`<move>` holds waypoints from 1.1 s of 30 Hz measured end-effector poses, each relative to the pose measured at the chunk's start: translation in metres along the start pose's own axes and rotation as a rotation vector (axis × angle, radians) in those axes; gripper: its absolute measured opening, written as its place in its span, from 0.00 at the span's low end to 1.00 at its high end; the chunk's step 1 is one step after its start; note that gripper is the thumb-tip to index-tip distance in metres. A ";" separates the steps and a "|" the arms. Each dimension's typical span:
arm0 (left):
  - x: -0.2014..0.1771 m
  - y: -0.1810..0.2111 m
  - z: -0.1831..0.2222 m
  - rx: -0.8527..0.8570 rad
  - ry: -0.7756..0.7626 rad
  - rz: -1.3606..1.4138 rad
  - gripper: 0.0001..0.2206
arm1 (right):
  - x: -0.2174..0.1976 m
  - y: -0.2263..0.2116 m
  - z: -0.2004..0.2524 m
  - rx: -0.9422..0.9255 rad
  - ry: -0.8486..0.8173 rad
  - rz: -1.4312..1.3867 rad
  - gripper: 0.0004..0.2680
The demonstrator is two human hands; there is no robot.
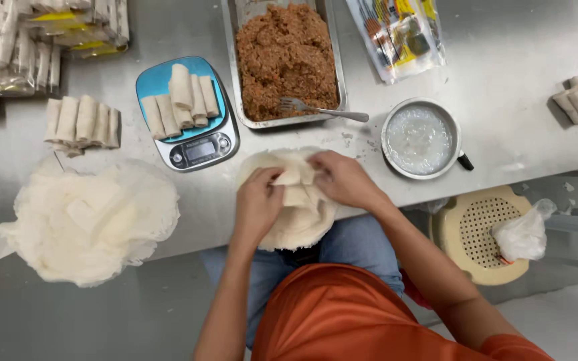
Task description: The person peels layers of spring roll wrappers and then fills them with a meat mixture using a fork, rolls them into shape, and places them onto a scale. The person then picks up a package and writes on it with a marker.
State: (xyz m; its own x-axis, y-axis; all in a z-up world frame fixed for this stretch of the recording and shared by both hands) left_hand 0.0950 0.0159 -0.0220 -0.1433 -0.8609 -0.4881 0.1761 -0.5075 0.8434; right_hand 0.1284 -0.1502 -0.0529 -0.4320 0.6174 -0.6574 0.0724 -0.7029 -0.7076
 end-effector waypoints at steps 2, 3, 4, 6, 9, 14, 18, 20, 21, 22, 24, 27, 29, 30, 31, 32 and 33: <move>0.022 -0.001 -0.010 0.047 0.012 -0.029 0.13 | 0.013 -0.006 -0.008 -0.012 -0.018 -0.020 0.17; 0.031 0.002 -0.017 0.102 0.029 -0.060 0.12 | 0.019 -0.010 -0.015 -0.030 -0.028 -0.039 0.19; 0.024 -0.002 -0.011 0.100 0.035 -0.059 0.12 | 0.018 -0.001 -0.014 -0.034 -0.031 -0.037 0.19; 0.006 -0.008 -0.002 0.083 0.078 -0.231 0.12 | 0.008 0.027 -0.012 0.058 0.018 -0.004 0.10; -0.010 -0.001 0.011 0.028 0.021 -0.157 0.11 | -0.008 0.012 0.000 0.048 -0.033 0.111 0.13; 0.017 -0.013 -0.006 -0.016 -0.002 -0.051 0.14 | 0.010 0.001 -0.013 0.078 -0.071 0.113 0.13; -0.008 -0.046 0.009 -0.143 -0.055 -0.119 0.12 | -0.014 0.037 -0.002 0.133 0.018 0.182 0.10; 0.003 -0.037 -0.004 -0.157 -0.081 0.003 0.15 | -0.010 0.005 -0.006 0.088 -0.005 0.101 0.11; 0.008 -0.034 -0.009 -0.172 -0.099 0.121 0.21 | -0.004 -0.015 -0.008 0.036 -0.028 0.017 0.16; 0.020 -0.041 -0.007 -0.182 -0.101 0.123 0.21 | 0.013 -0.007 -0.007 0.040 -0.036 0.015 0.16; 0.026 -0.048 -0.020 -0.161 0.035 0.305 0.13 | 0.027 0.004 -0.018 0.039 0.075 0.023 0.11; -0.025 -0.111 -0.007 -0.309 0.231 0.359 0.12 | -0.001 0.051 -0.010 0.194 0.271 -0.177 0.11; -0.035 -0.136 -0.001 -0.306 0.330 0.516 0.10 | 0.002 0.076 -0.009 0.191 0.305 -0.184 0.10; -0.043 -0.150 0.003 -0.296 0.432 0.674 0.08 | 0.001 0.087 -0.008 0.182 0.342 -0.191 0.09; -0.048 -0.128 0.009 -0.295 0.436 0.675 0.08 | -0.003 0.062 -0.002 0.179 0.340 -0.190 0.09; -0.053 -0.104 0.015 -0.277 0.430 0.673 0.08 | -0.013 0.022 0.004 0.057 0.383 -0.017 0.10; -0.058 -0.079 0.021 -0.259 0.426 0.672 0.08 | -0.021 -0.019 0.011 -0.068 0.423 0.156 0.14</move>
State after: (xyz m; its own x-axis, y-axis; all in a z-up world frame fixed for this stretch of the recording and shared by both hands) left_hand 0.0686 0.1067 -0.0560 0.4437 -0.8961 0.0137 0.3178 0.1717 0.9325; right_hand 0.1267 -0.1541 -0.0228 -0.0071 0.6056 -0.7958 0.1724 -0.7831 -0.5975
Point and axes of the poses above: each hand's wrist, its own z-axis away from the middle knuckle, its own x-axis out of the palm, y = z × x, the point moved 10 cm from there along -z, towards the middle knuckle, and after that the axes turned 3 degrees about -z, right-handed, at the moved point
